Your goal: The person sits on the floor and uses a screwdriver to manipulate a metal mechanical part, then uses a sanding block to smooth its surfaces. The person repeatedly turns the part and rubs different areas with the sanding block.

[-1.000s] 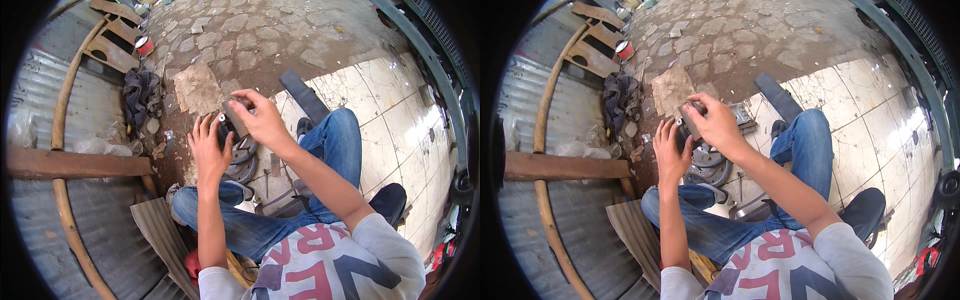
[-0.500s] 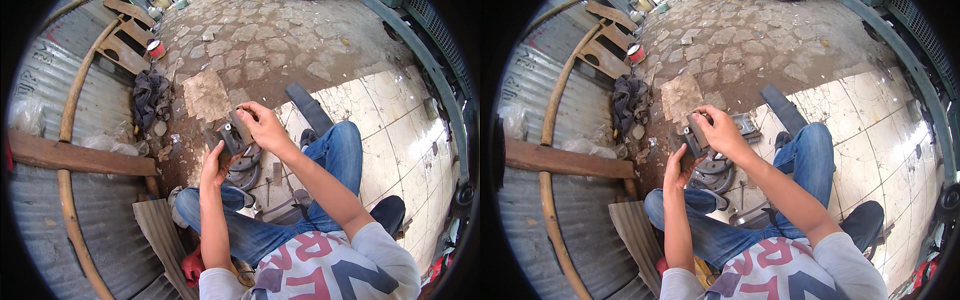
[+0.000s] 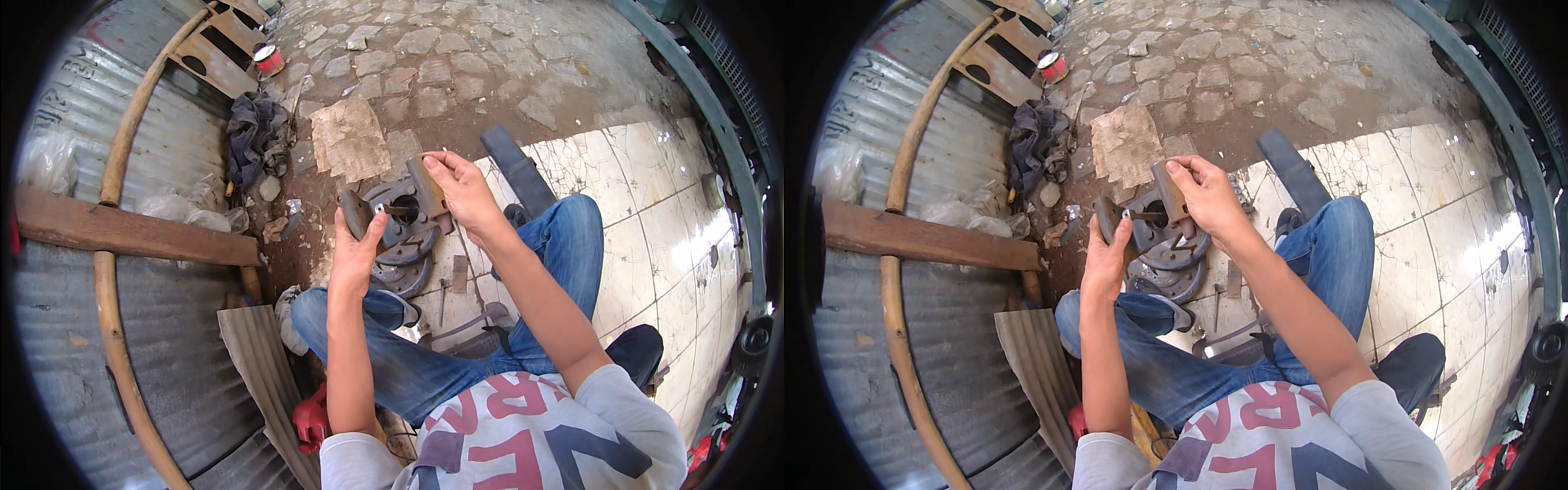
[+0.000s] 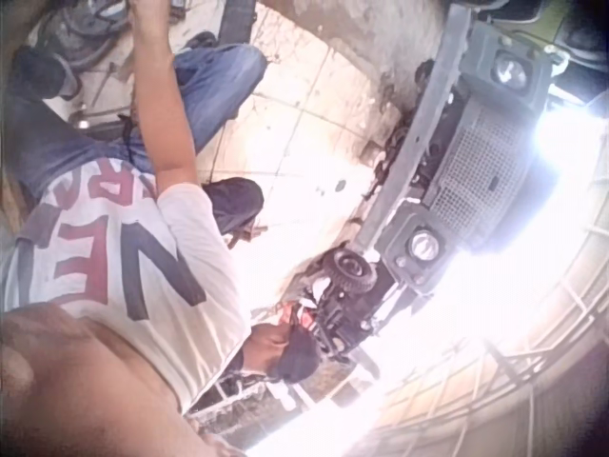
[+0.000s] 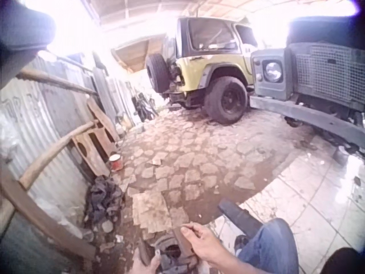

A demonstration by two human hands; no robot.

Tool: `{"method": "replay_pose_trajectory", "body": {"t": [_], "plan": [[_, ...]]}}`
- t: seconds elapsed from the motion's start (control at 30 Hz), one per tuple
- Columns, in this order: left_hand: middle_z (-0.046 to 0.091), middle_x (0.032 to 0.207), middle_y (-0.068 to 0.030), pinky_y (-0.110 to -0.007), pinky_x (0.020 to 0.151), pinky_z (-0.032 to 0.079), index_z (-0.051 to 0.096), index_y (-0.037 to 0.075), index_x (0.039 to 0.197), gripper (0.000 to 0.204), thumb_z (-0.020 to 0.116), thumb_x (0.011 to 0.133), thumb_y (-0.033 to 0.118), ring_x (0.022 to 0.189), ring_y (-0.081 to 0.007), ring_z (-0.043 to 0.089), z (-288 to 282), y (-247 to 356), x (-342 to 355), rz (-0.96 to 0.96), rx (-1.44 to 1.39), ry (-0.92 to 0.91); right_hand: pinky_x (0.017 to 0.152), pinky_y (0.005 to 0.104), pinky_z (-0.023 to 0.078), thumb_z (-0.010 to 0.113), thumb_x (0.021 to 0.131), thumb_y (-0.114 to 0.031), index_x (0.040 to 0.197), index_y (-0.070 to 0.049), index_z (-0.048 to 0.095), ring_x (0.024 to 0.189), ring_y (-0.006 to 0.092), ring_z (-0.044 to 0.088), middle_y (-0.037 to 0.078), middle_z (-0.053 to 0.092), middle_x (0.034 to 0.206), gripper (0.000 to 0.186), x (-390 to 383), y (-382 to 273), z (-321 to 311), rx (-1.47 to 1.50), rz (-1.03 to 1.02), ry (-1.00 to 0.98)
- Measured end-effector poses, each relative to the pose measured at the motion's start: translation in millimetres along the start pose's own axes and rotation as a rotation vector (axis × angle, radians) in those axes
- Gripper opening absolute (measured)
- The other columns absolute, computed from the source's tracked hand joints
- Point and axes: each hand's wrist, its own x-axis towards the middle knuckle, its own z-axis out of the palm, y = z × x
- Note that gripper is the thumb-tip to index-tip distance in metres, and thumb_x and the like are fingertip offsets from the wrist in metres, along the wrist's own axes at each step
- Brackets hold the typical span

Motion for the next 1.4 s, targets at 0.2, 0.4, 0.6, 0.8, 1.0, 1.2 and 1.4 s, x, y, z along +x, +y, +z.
{"method": "replay_pose_trajectory", "body": {"t": [0.2, 0.4, 0.6, 0.8, 1.0, 1.2, 1.4], "plan": [[0.049, 0.142, -0.0235, -0.041, 0.112, 0.037, 0.013, -0.007, 0.157, 0.116, 0.082, 0.083, 0.049, 0.130, -0.0289, 0.049, 9.2, 9.6, 7.3, -0.056, 0.023, 0.053, 0.062, 0.0261, 0.052, 0.065, 0.101, -0.028, 0.124, -0.004, 0.060, 0.079, 0.0094, 0.064, 0.004, 0.067, 0.096, 0.034, -6.7, -4.0, -8.1, 0.201, 0.083, 0.047], [0.052, 0.139, -0.0201, -0.039, 0.109, 0.039, 0.019, -0.002, 0.156, 0.106, 0.082, 0.084, 0.045, 0.128, -0.0270, 0.051, 19.9, 6.0, 7.0, -0.017, 0.082, 0.154, 0.082, 0.0274, 0.050, 0.071, 0.096, -0.021, 0.123, -0.007, 0.062, 0.089, 0.0110, 0.061, 0.002, 0.066, 0.100, 0.031, -16.4, 3.3, -35.9, 0.375, -0.085, 0.217], [0.050, 0.141, -0.0202, -0.039, 0.106, 0.042, 0.019, 0.008, 0.159, 0.101, 0.081, 0.086, 0.041, 0.125, -0.0270, 0.053, 25.0, 15.8, 3.0, 0.049, 0.212, 0.148, 0.078, 0.0275, 0.048, 0.074, 0.090, -0.010, 0.109, -0.007, 0.075, 0.091, 0.0115, 0.057, 0.001, 0.064, 0.100, 0.019, -43.5, -12.0, -23.1, -0.266, -0.423, -0.018], [0.048, 0.145, -0.0219, -0.037, 0.106, 0.043, 0.014, 0.007, 0.160, 0.103, 0.080, 0.087, 0.039, 0.126, -0.0291, 0.055, 21.8, 22.7, 2.3, 0.156, 0.249, 0.151, 0.094, 0.0371, 0.046, 0.074, 0.085, -0.006, 0.113, -0.007, 0.074, 0.111, 0.0273, 0.053, 0.008, 0.063, 0.110, 0.028, -52.1, -9.9, -17.4, -0.704, -0.762, -0.066], [0.048, 0.146, -0.0282, -0.041, 0.107, 0.044, 0.018, 0.008, 0.160, 0.100, 0.079, 0.087, 0.038, 0.132, -0.0364, 0.053, 19.0, 20.7, 11.9, 0.322, 0.611, 0.222, 0.097, 0.0404, 0.046, 0.074, 0.081, -0.004, 0.118, -0.009, 0.071, 0.113, 0.0301, 0.054, 0.007, 0.063, 0.117, 0.038, -63.0, -4.1, -15.1, -0.890, -0.887, -0.065], [0.060, 0.133, -0.0293, -0.042, 0.105, 0.047, 0.032, 0.018, 0.158, 0.079, 0.072, 0.092, 0.036, 0.126, -0.0374, 0.059, 23.1, 41.9, -1.2, 0.278, 0.673, 0.125, 0.098, 0.0396, 0.048, 0.082, 0.074, -0.011, 0.122, -0.011, 0.070, 0.115, 0.0285, 0.055, 0.004, 0.063, 0.120, 0.049, -60.2, -0.1, -35.0, -0.875, -0.903, -0.134], [0.062, 0.135, -0.0244, -0.041, 0.104, 0.047, 0.049, 0.014, 0.149, 0.058, 0.065, 0.097, 0.035, 0.127, -0.0361, 0.060, 22.3, 37.1, 6.6, 0.407, 0.715, 0.091, 0.100, 0.0398, 0.047, 0.085, 0.071, -0.012, 0.125, -0.012, 0.068, 0.116, 0.0281, 0.055, 0.004, 0.064, 0.123, 0.057, -56.0, 9.9, -38.8, -0.841, -0.952, -0.079]]}}
